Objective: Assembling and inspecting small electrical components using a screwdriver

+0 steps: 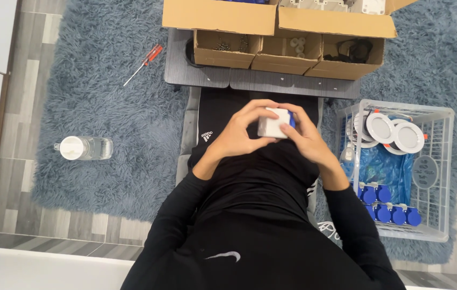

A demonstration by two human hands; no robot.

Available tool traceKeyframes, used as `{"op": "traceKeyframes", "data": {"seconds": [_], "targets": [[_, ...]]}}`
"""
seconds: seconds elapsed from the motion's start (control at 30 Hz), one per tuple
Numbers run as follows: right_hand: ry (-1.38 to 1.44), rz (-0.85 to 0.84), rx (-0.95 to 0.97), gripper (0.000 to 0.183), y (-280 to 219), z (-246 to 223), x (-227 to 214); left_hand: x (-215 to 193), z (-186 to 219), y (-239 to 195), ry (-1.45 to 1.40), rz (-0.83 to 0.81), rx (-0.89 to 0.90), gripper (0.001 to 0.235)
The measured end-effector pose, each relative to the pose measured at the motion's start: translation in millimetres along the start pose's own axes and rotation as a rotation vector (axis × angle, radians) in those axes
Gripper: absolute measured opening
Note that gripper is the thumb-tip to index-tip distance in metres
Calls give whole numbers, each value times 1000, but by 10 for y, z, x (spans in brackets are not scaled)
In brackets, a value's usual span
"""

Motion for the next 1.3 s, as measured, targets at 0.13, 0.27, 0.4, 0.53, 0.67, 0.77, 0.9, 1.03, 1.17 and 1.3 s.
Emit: {"op": "traceKeyframes", "data": {"seconds": [0.13,0.27,0.4,0.53,0.67,0.77,0.9,1.03,1.17,1.3], "targets": [[-51,87,19,62,-203,13,-295,53,12,-21,-49,-101,-6,58],[-168,249,32,63,-502,-137,-795,71,-58,-54,-68,-158,-18,55],[-297,432,51,62,-1024,-398,-1496,127,205,-2,-56,-293,22,47],[-781,454,-57,53,-1537,-781,-2022,297,436,-42,-233,-573,110,48],[-932,567,-41,52,-2081,-736,-2528,397,730,-194,-357,-855,140,61],[-1041,589,8,56,-2514,-371,-2974,375,880,-285,-536,-1041,182,58],[-1188,670,127,57,-3034,223,-3368,310,971,-326,-722,-1197,199,67],[-1193,741,276,61,-3318,853,-3585,306,1015,-357,-797,-1269,243,72],[-1135,713,443,60,-3266,1145,-3443,337,1001,-311,-767,-1299,254,74],[-1109,620,589,62,-3248,1414,-3299,345,949,-351,-747,-1303,269,79]]}}
Point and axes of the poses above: each hand's wrist, its own y-axis towards the middle knuckle, its own x-axis out of the palm, z = x × y, the point moved 1 cm from there along y, towards the middle knuckle, and after that the axes turned 8 degrees about y, right-handed, at the moved point
